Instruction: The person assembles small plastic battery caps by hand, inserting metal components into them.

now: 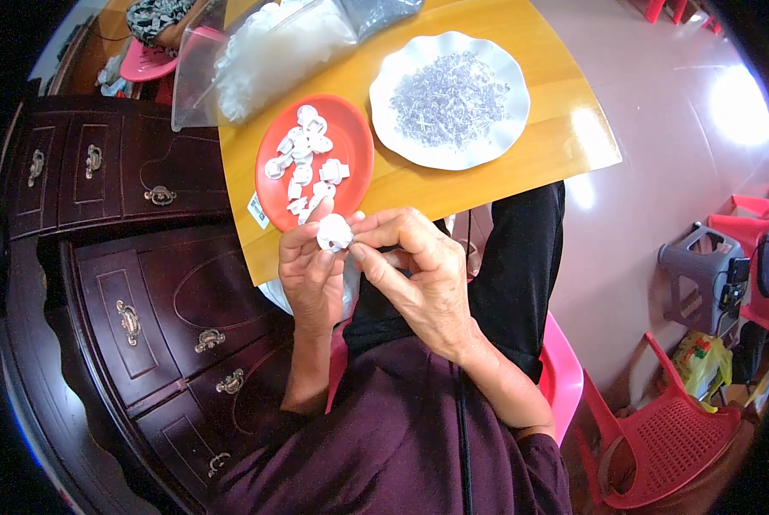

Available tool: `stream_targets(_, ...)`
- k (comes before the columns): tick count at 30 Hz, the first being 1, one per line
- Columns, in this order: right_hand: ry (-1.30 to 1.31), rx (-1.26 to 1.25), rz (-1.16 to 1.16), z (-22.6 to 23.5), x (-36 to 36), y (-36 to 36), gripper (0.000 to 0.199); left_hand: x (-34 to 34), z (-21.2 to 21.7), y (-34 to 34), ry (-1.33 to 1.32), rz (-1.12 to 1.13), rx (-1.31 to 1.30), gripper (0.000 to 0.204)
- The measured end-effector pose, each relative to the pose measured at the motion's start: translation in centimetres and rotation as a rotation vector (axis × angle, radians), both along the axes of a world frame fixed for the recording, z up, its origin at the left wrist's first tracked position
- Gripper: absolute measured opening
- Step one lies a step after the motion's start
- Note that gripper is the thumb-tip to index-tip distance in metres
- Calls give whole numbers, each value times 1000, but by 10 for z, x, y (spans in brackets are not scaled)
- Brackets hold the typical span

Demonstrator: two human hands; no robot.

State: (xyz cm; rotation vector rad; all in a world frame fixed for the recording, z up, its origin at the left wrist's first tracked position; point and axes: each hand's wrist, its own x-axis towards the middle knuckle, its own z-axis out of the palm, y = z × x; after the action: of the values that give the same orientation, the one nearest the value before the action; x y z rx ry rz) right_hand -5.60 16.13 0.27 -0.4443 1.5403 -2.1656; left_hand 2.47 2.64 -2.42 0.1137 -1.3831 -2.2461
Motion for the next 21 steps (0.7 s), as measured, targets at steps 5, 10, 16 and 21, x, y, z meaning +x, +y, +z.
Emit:
stream_targets(5,59,32,0,0,-1,2,11,0,1,-1,-23,-10,-14,37)
stream_targets(10,24,29,16,0,-1,3,11,2,0,-4,-28,-39,-52,36)
stream_targets(16,13,12,28,0,-3,5,11,1,2,-6,-25,-41,-128,33)
stream_targets(21,3,4,33,0,-4,5,11,0,4,-9,-19,-60,-173,34)
